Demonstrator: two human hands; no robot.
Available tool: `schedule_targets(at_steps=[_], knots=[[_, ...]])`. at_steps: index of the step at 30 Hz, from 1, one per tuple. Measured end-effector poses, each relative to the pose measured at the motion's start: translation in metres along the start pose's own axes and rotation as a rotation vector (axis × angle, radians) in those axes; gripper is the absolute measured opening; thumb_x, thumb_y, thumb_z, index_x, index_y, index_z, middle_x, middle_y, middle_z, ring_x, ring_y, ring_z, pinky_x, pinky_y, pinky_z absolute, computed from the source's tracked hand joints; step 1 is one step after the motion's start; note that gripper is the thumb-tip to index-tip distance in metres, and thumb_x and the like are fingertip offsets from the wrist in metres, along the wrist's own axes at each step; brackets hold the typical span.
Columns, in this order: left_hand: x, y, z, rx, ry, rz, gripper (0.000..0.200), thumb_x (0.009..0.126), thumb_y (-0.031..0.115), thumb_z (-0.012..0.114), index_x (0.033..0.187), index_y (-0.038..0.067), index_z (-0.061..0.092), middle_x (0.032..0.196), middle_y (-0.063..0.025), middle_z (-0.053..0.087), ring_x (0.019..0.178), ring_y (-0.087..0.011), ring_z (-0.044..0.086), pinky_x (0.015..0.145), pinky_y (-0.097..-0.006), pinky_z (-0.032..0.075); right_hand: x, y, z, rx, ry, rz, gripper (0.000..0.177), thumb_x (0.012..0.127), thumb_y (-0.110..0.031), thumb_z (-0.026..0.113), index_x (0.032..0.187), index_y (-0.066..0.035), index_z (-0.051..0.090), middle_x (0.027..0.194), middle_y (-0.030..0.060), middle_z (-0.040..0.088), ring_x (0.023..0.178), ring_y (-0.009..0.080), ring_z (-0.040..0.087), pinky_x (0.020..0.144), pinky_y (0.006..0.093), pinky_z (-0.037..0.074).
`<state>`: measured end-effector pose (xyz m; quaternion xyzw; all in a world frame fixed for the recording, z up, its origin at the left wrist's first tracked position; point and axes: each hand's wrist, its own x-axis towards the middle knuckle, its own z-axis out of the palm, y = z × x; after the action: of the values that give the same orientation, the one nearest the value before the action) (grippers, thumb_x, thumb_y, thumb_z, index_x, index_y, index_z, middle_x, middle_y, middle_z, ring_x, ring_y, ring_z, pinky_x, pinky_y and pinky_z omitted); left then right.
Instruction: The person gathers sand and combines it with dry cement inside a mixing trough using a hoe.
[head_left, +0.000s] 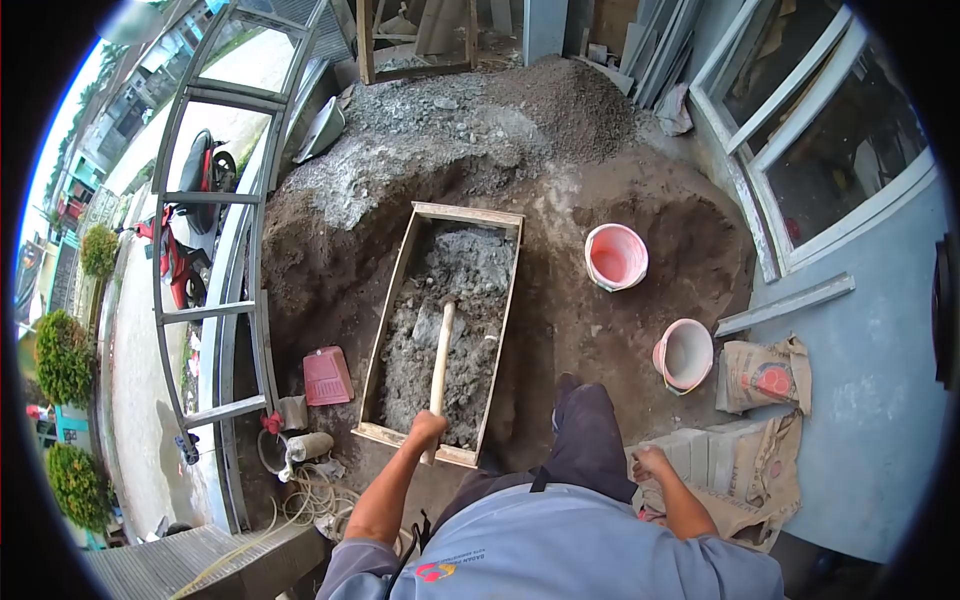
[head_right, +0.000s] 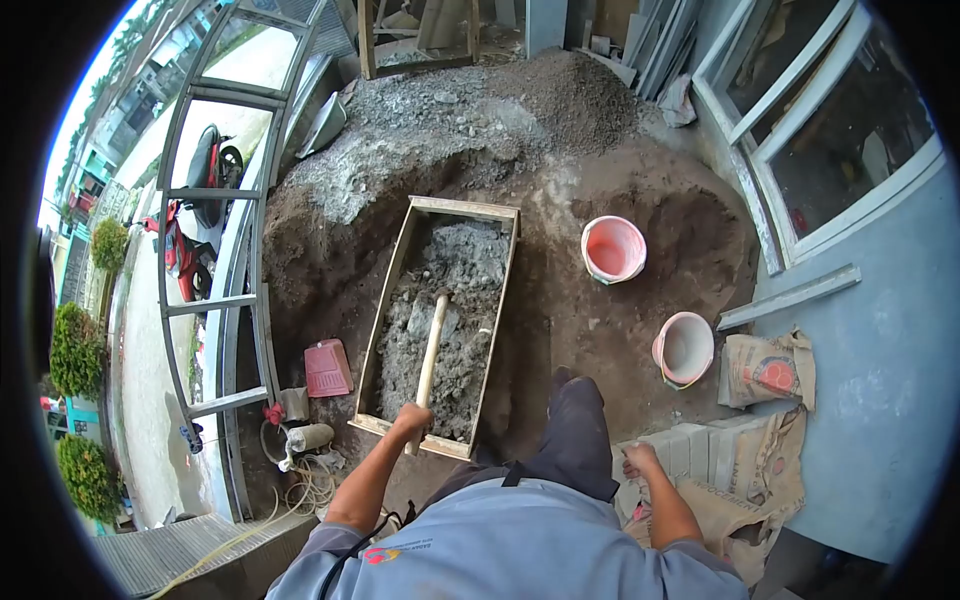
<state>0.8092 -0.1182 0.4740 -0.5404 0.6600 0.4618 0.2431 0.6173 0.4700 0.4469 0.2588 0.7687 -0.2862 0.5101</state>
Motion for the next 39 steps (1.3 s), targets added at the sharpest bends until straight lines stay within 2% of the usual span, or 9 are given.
schedule_targets(at_steps=[5, 10, 15, 17, 19, 25, 35, 38, 39], knots=[[-0.038, 0.076, 0.01, 0.017, 0.038, -0.071, 0.033, 0.079, 0.013, 0.067, 0.096, -0.015, 0.072, 0.08, -0.0222, 0.073, 0.07, -0.0323, 0.076, 0.06, -0.0455, 0.06, 0.052, -0.063, -0.062, -0.046, -0.042, -0.087, 0.034, 0.094, -0.024, 0.065, 0.111, 0.006, 0.063, 0.095, 0.0301, 0.071, 0.074, 0.0427, 0.074, 0.061, 0.0514, 0.064], [-0.007, 0.112, 0.059, 0.035, 0.068, -0.185, 0.042, 0.079, 0.018, 0.067, 0.105, -0.014, 0.073, 0.093, -0.0269, 0.076, 0.086, -0.0346, 0.078, 0.076, -0.0433, 0.062, 0.084, -0.136, -0.17, -0.119, -0.009, -0.07, 0.032, 0.094, -0.025, 0.063, 0.109, 0.003, 0.064, 0.089, 0.0256, 0.071, 0.069, 0.0376, 0.074, 0.06, 0.0506, 0.064], [-0.003, 0.166, 0.088, 0.071, 0.135, -0.242, 0.045, 0.082, 0.022, 0.066, 0.111, -0.011, 0.074, 0.109, -0.0318, 0.074, 0.111, -0.0391, 0.074, 0.094, -0.045, 0.058, 0.1, -0.279, -0.253, -0.323, -0.002, -0.237, 0.032, 0.095, -0.028, 0.063, 0.106, 0.002, 0.065, 0.08, 0.0186, 0.071, 0.058, 0.0293, 0.071, 0.051, 0.0413, 0.062], [-0.025, 0.201, 0.084, 0.062, 0.164, -0.24, 0.04, 0.083, 0.02, 0.064, 0.105, -0.011, 0.075, 0.09, -0.0265, 0.077, 0.082, -0.0355, 0.079, 0.076, -0.0447, 0.062, 0.109, -0.345, -0.262, -0.348, 0.009, -0.313, 0.028, 0.095, -0.029, 0.062, 0.098, -0.001, 0.065, 0.073, 0.0153, 0.069, 0.055, 0.0261, 0.07, 0.05, 0.0399, 0.061], [-0.019, 0.205, 0.089, 0.105, 0.208, -0.261, 0.037, 0.083, 0.019, 0.064, 0.103, -0.011, 0.076, 0.082, -0.0233, 0.076, 0.069, -0.0329, 0.077, 0.067, -0.0438, 0.061, 0.119, -0.416, -0.257, -0.455, 0.006, -0.43, 0.03, 0.096, -0.03, 0.062, 0.093, 0.0, 0.065, 0.072, 0.0142, 0.069, 0.054, 0.0241, 0.068, 0.049, 0.0385, 0.06], [-0.02, 0.221, 0.095, -0.026, 0.2, -0.324, 0.036, 0.083, 0.018, 0.064, 0.103, -0.01, 0.077, 0.083, -0.0232, 0.076, 0.072, -0.0319, 0.078, 0.067, -0.0431, 0.06, 0.095, -0.575, -0.181, -0.558, -0.096, -0.593, 0.029, 0.098, -0.03, 0.061, 0.099, -0.002, 0.067, 0.079, 0.0108, 0.07, 0.059, 0.0186, 0.068, 0.053, 0.0339, 0.059], [-0.016, 0.249, 0.065, -0.234, 0.245, -0.424, 0.035, 0.079, 0.015, 0.064, 0.099, -0.011, 0.076, 0.078, -0.0239, 0.074, 0.069, -0.0312, 0.077, 0.065, -0.0428, 0.059, 0.071, -0.665, -0.1, -0.796, -0.289, -0.606, 0.03, 0.101, -0.028, 0.06, 0.102, 0.0, 0.071, 0.079, 0.0131, 0.073, 0.062, 0.0204, 0.072, 0.058, 0.0367, 0.06], [-0.018, 0.247, 0.045, -0.322, 0.257, -0.407, 0.031, 0.077, 0.015, 0.069, 0.094, -0.011, 0.076, 0.074, -0.0197, 0.073, 0.061, -0.0271, 0.073, 0.057, -0.0407, 0.057, 0.096, -0.696, -0.084, -1.14, -0.147, -1.013, 0.034, 0.098, -0.033, 0.063, 0.098, 0.0, 0.073, 0.086, 0.0209, 0.075, 0.072, 0.0318, 0.075, 0.072, 0.0446, 0.059], [-0.027, 0.259, 0.027, -0.38, 0.249, -0.395, 0.03, 0.077, 0.015, 0.07, 0.092, -0.01, 0.076, 0.072, -0.0178, 0.072, 0.058, -0.0252, 0.071, 0.054, -0.0399, 0.056, 0.09, -0.716, -0.073, -1.14, -0.169, -1.053, 0.033, 0.099, -0.032, 0.063, 0.098, 0.0, 0.073, 0.081, 0.0163, 0.073, 0.068, 0.026, 0.072, 0.067, 0.0406, 0.058]])
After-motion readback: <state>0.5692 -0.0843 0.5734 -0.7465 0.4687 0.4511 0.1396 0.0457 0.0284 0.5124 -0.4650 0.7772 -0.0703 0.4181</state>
